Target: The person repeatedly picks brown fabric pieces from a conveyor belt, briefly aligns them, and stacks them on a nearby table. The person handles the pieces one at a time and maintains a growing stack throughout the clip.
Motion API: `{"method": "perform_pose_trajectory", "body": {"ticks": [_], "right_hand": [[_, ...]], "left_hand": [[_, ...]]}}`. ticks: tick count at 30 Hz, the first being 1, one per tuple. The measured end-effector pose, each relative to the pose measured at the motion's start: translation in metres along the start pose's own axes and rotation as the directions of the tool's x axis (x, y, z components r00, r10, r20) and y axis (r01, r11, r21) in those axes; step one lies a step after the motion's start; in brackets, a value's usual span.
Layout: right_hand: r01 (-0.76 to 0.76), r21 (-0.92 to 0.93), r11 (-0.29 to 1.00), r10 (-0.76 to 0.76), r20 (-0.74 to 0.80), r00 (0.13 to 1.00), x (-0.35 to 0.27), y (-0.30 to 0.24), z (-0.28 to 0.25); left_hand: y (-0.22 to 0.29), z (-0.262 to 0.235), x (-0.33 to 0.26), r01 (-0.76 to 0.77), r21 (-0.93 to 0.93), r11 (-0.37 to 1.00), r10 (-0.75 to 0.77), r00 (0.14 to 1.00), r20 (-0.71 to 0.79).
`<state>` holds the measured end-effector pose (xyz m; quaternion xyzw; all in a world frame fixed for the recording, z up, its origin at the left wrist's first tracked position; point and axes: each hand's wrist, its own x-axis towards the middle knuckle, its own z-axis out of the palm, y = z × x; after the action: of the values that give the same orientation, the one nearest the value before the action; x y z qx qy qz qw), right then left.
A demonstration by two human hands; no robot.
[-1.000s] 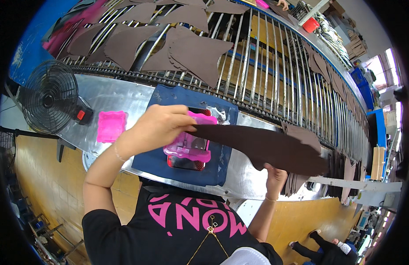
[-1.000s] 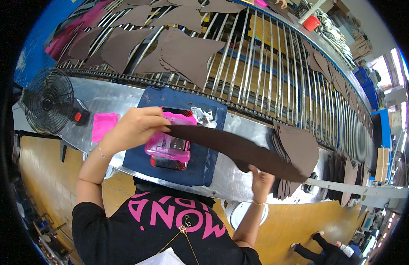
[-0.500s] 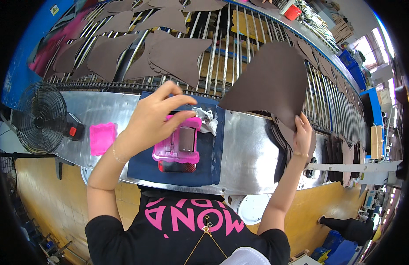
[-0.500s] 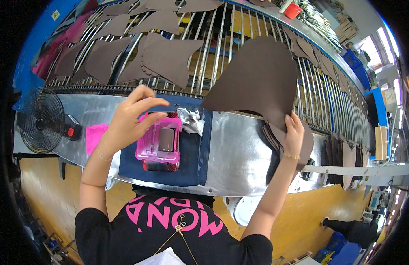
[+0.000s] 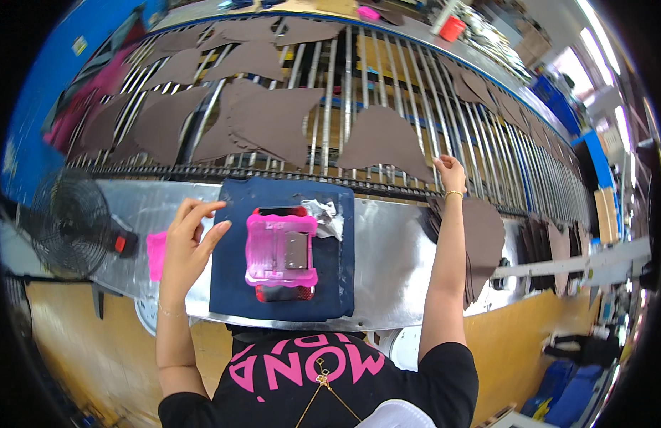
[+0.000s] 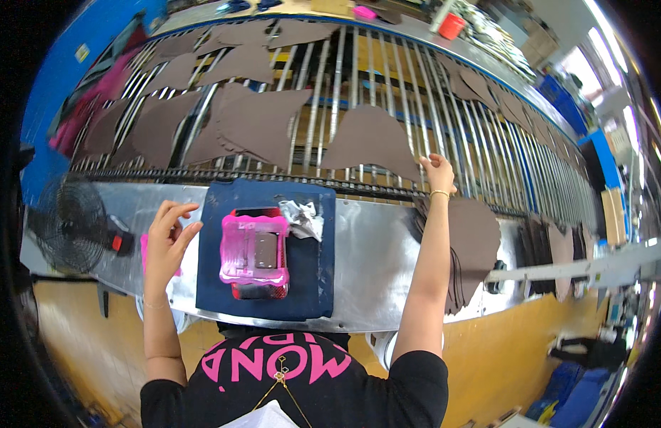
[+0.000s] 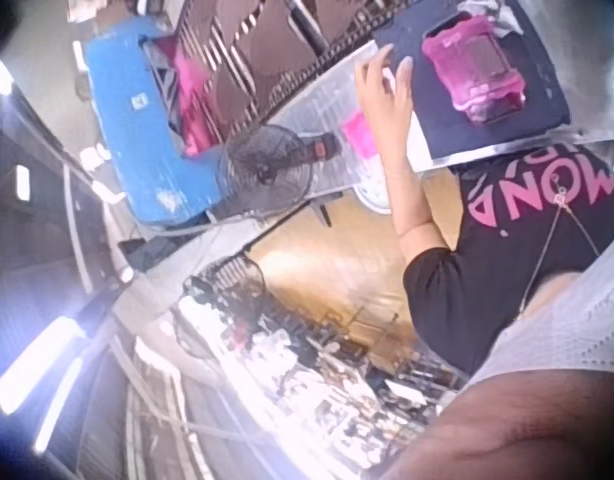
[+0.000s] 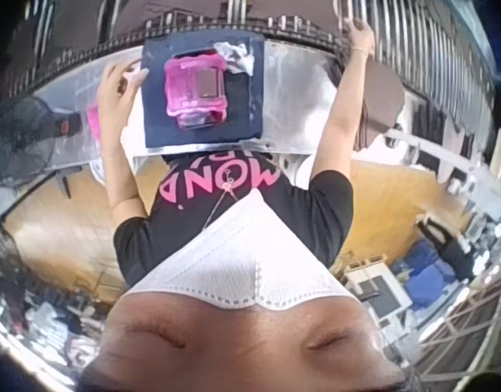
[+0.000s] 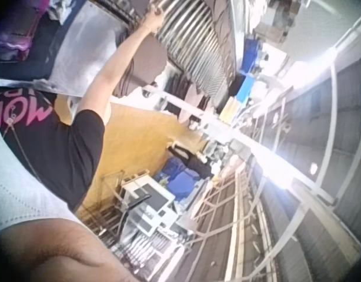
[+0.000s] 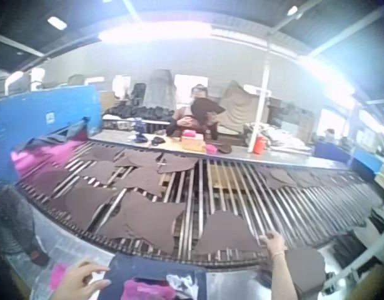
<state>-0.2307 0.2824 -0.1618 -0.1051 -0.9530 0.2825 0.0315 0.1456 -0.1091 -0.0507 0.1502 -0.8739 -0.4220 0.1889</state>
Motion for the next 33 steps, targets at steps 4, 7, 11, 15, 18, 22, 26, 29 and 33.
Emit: {"method": "perform_pose_trajectory", "body": {"ticks": [4,7,11,15,18,22,26,29,33], "right_hand": [[-0.062,-0.142,0.988,0.022,-0.265,0.964,-0.049,0.048,-0.058],[-0.372,-0.265,0.890,0.208,-0.490,0.846,-0.102,0.111,-0.088],[-0.698,-0.253,0.670,0.477,-0.574,0.665,-0.156,0.169,-0.112],[-0.635,-0.219,0.741,0.500,-0.451,0.739,-0.169,0.197,-0.115],[-0.617,-0.289,0.732,0.431,-0.506,0.748,-0.177,0.174,-0.116],[-0.648,-0.279,0.708,0.490,-0.467,0.736,-0.175,0.159,-0.117],[-0.676,-0.153,0.721,0.578,-0.405,0.708,-0.171,0.159,-0.129],[-0.661,-0.196,0.724,0.512,-0.489,0.706,-0.171,0.159,-0.130],[-0.403,-0.283,0.870,0.316,-0.309,0.897,-0.176,0.186,-0.146]], "left_hand": [[-0.009,0.007,0.006,-0.008,-0.074,0.997,0.010,1.000,0.020],[-0.013,0.013,0.013,-0.036,-0.119,0.992,0.039,0.999,0.020],[-0.013,0.021,0.026,-0.103,-0.138,0.985,0.112,0.992,0.057],[-0.011,0.029,0.035,-0.165,-0.164,0.973,0.180,0.980,0.083],[-0.003,0.031,0.032,-0.173,-0.176,0.969,0.191,0.977,0.093],[0.000,0.028,0.026,-0.148,-0.156,0.977,0.164,0.981,0.101],[-0.015,0.019,0.022,-0.138,-0.137,0.981,0.153,0.983,0.104],[-0.022,0.016,0.018,-0.126,-0.145,0.981,0.142,0.984,0.104],[-0.014,0.016,0.020,-0.153,-0.162,0.975,0.171,0.980,0.099]]}}
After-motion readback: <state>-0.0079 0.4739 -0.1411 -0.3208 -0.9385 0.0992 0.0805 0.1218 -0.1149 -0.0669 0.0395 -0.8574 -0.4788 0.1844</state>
